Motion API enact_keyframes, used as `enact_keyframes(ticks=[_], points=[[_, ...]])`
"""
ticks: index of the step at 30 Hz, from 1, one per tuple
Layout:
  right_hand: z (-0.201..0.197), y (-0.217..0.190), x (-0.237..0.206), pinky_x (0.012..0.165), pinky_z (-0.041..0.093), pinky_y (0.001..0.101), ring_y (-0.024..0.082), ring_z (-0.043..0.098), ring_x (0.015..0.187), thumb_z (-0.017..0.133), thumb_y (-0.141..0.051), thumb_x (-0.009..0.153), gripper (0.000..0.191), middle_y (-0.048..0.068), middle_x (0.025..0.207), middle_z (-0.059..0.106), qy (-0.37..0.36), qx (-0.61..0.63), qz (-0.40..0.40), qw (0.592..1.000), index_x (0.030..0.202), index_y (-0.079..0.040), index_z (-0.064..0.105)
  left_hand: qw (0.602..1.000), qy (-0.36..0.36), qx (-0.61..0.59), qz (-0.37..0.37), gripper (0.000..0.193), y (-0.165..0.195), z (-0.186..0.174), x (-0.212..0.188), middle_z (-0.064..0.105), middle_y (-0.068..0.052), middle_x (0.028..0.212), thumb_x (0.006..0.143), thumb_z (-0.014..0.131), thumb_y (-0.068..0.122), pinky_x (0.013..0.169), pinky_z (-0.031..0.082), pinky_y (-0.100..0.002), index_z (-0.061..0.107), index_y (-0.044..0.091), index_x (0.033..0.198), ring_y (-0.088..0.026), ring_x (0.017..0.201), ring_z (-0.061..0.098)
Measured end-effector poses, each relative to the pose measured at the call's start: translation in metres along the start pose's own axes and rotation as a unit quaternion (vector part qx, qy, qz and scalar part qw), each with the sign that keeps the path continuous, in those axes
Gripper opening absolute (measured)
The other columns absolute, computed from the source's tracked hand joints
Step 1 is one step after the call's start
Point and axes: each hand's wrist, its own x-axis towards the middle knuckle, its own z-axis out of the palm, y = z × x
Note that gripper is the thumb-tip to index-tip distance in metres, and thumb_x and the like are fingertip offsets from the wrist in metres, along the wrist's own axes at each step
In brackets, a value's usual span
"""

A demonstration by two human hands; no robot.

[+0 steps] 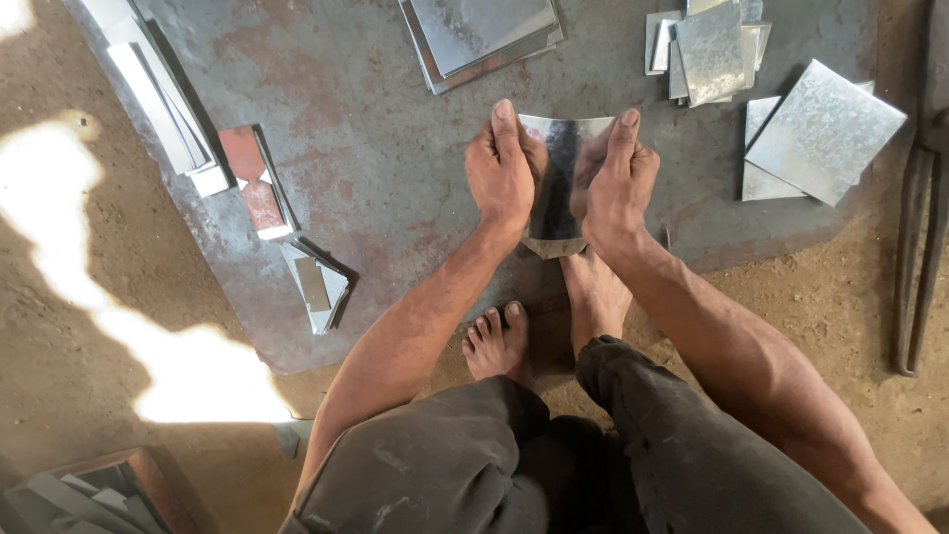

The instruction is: The person uses a metal template and a chisel to cut shapes from thin metal sheets on a concrete floor. They repeatedly place the template, trace the outline with the chisel, and separate the cut pieces, stacking them nearby.

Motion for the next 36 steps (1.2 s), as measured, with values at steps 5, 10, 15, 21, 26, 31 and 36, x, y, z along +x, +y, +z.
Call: enact_keyframes(ticks=[5, 10, 15, 21, 26, 31, 36], points=[[-0.001, 0.012, 0.003, 0.044, 0.018, 0.028, 0.007, 0.022, 0.05, 0.048, -0.057, 0.112, 0.067, -0.004, 0.059, 0.031, 0.057, -0.074, -0.011, 0.996, 0.065, -0.014, 0.025, 0.982, 0.066, 0.148, 0.096, 0.06, -0.001, -0.002, 0.008, 0.059, 0.002, 0.056, 0.108, 0.041, 0.052, 0.051, 0.047, -0.031, 0.062, 0.008, 0.073, -0.009, 0.051, 0.058], [-0.003, 0.024, 0.009, 0.05, 0.038, 0.0275, 0.008, 0.044, 0.055, 0.05, -0.053, 0.109, 0.06, -0.003, 0.063, 0.053, 0.023, 0.062, 0.001, 0.998, 0.068, -0.01, 0.047, 0.992, 0.023, 0.124, 0.033, 0.062, -0.002, 0.0, 0.006, 0.055, -0.002, 0.053, 0.109, 0.042, 0.051, 0.049, 0.043, -0.033, 0.057, 0.005, 0.071, -0.013, 0.046, 0.052], [-0.025, 0.003, -0.005, 0.048, 0.033, 0.0287, 0.01, 0.036, 0.054, 0.047, -0.051, 0.112, 0.051, -0.003, 0.061, 0.047, -0.028, -0.14, -0.043, 0.989, 0.083, -0.009, 0.045, 0.91, -0.017, 0.364, 0.196, 0.056, 0.006, -0.008, 0.049, 0.067, -0.006, 0.067, 0.106, 0.047, 0.055, 0.054, 0.051, -0.037, 0.068, 0.008, 0.085, -0.021, 0.058, 0.065], [-0.036, -0.014, -0.042, 0.069, 0.057, 0.0376, 0.029, 0.065, 0.084, 0.074, -0.049, 0.084, 0.067, 0.016, 0.098, 0.066, -0.081, -0.57, -0.455, 0.68, 0.121, 0.004, 0.056, 0.822, -0.199, 0.419, 0.33, 0.04, 0.024, -0.039, 0.098, 0.075, -0.011, 0.102, 0.094, 0.074, 0.04, 0.077, 0.056, -0.045, 0.068, 0.009, 0.119, -0.031, 0.093, 0.072], [-0.065, -0.025, -0.03, 0.069, 0.06, 0.0385, 0.024, 0.069, 0.082, 0.079, -0.022, 0.09, 0.041, 0.01, 0.098, 0.071, -0.153, -0.528, 0.099, 0.829, 0.122, -0.003, 0.062, 0.821, -0.023, 0.459, 0.337, 0.06, 0.02, -0.089, 0.071, 0.063, -0.01, 0.131, 0.097, 0.086, 0.03, 0.105, 0.048, -0.049, 0.055, 0.013, 0.145, -0.031, 0.123, 0.061], [-0.113, -0.058, -0.021, 0.069, 0.06, 0.032, 0.018, 0.074, 0.087, 0.074, -0.01, 0.096, 0.015, 0.01, 0.103, 0.077, -0.103, -0.426, 0.032, 0.898, 0.11, -0.005, 0.071, 0.766, -0.032, 0.593, 0.245, 0.104, 0.005, -0.101, 0.052, 0.056, -0.018, 0.128, 0.046, 0.102, 0.041, 0.095, 0.045, -0.055, 0.052, 0.01, 0.132, -0.039, 0.115, 0.054], [-0.081, -0.052, 0.004, 0.079, 0.064, 0.0271, 0.016, 0.075, 0.091, 0.074, -0.005, 0.097, 0.016, 0.008, 0.105, 0.076, -0.18, -0.33, -0.101, 0.921, 0.113, -0.005, 0.07, 0.922, -0.122, 0.345, 0.125, 0.065, 0.0, -0.09, 0.033, 0.065, -0.013, 0.099, 0.074, 0.085, 0.008, 0.082, 0.052, -0.038, 0.05, 0.006, 0.128, -0.023, 0.093, 0.063]])
